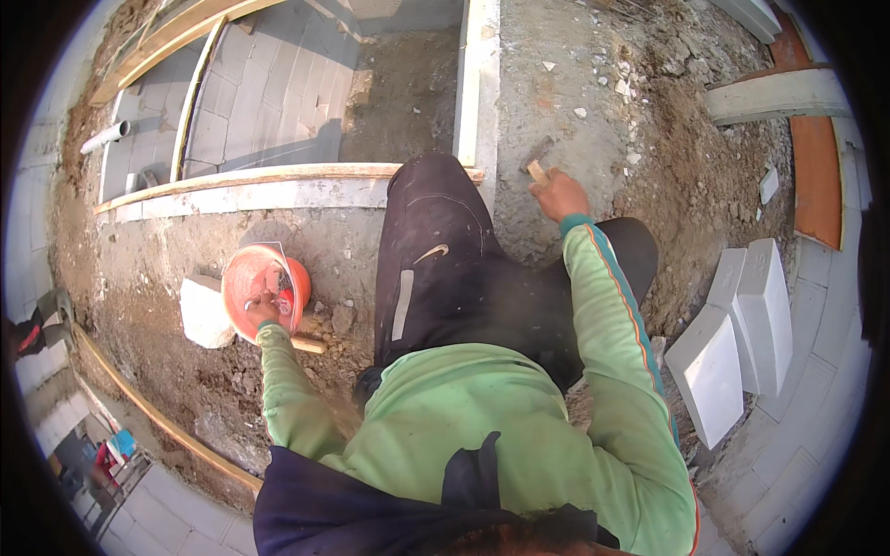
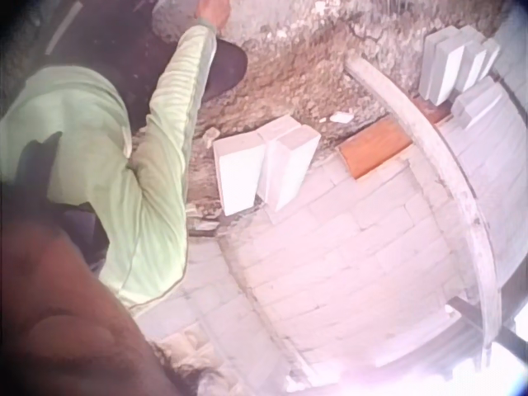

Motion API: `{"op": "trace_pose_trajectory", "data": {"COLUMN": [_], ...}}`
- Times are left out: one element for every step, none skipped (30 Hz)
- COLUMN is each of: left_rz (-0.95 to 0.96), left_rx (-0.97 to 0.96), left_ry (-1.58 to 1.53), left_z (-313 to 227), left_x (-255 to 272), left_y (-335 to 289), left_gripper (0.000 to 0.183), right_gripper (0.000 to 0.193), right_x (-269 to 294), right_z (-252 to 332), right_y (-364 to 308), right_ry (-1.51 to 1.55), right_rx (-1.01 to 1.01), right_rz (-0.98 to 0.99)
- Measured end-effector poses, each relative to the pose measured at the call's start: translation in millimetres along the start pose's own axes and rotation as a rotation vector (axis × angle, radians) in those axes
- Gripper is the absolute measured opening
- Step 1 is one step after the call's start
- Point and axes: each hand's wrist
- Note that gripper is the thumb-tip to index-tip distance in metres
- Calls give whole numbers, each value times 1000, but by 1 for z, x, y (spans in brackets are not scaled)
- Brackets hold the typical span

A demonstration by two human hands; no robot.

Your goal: The person builds a wooden frame inside a concrete structure by applying mortar with their hands, hammering wood pieces together, and checking dimensions with a tape measure.

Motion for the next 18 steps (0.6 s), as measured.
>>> {"op": "trace_pose_trajectory", "data": {"left_rz": [6, 15, 32, 50, 45, -3, -53, -10, -9, 61, 130, 176, 171, 258, 346, 344, 407, 470], "left_rx": [-18, -20, -17, -13, -32, -71, -110, -55, -58, -22, 13, -5, -12, 11, 33, 27, 36, 48], "left_ry": [-4, 3, 6, 6, -5, -80, -157, -168, -184, -386, -584, -739, -744, -773, -801, -805, -842, -877], "left_z": [-2, 0, -1, -2, -7, -13, -22, -36, -47, -56, -72, -89, -105, -119, -129, -136, -143, -147], "left_x": [1, 3, -6, -13, -11, -9, -5, -3, -12, -29, -47, -60, -67, -71, -77, -87, -98, -110], "left_y": [2, 0, -7, -16, -16, -13, -8, -6, -16, -37, -62, -81, -97, -110, -121, -132, -141, -151], "left_gripper": [14, 15, 16, 16, 16, 17, 19, 11, 11, 10, 8, 7, 7, 7, 7, 7, 8, 9], "right_gripper": [47, 47, 47, 47, 48, 48, 48, 48, 48, 48, 47, 47, 48, 48, 48, 49, 49, 49], "right_x": [1, -1, -3, -6, -6, -3, -1, 5, 8, 9, 10, 11, 11, 10, 9, 8, 9, 7], "right_z": [3, 5, 2, -1, 3, 10, 18, 23, 21, 16, 12, 13, 13, 13, 14, 13, 14, 14], "right_y": [2, 2, 3, 3, 3, 3, 0, -3, -6, -9, -10, -9, -8, -7, -6, -5, -4, -2], "right_ry": [-1, -11, -12, -25, -23, -6, -10, -22, -25, -28, -28, -26, -28, -30, -28, -26, -22, -21], "right_rx": [5, 7, -4, -2, 21, 45, 45, 38, 44, 26, 9, 17, 23, 27, 36, 38, 41, 45], "right_rz": [5, 18, 8, -3, -19, -45, -31, -20, -35, -25, -12, -16, -11, -5, -8, 0, 5, -1]}}
Point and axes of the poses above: each hand's wrist, its own y-axis towards the middle knuckle, its own x-axis out of the back of the hand, z = x × y, and after that the axes turned 6 degrees about -y, right-handed
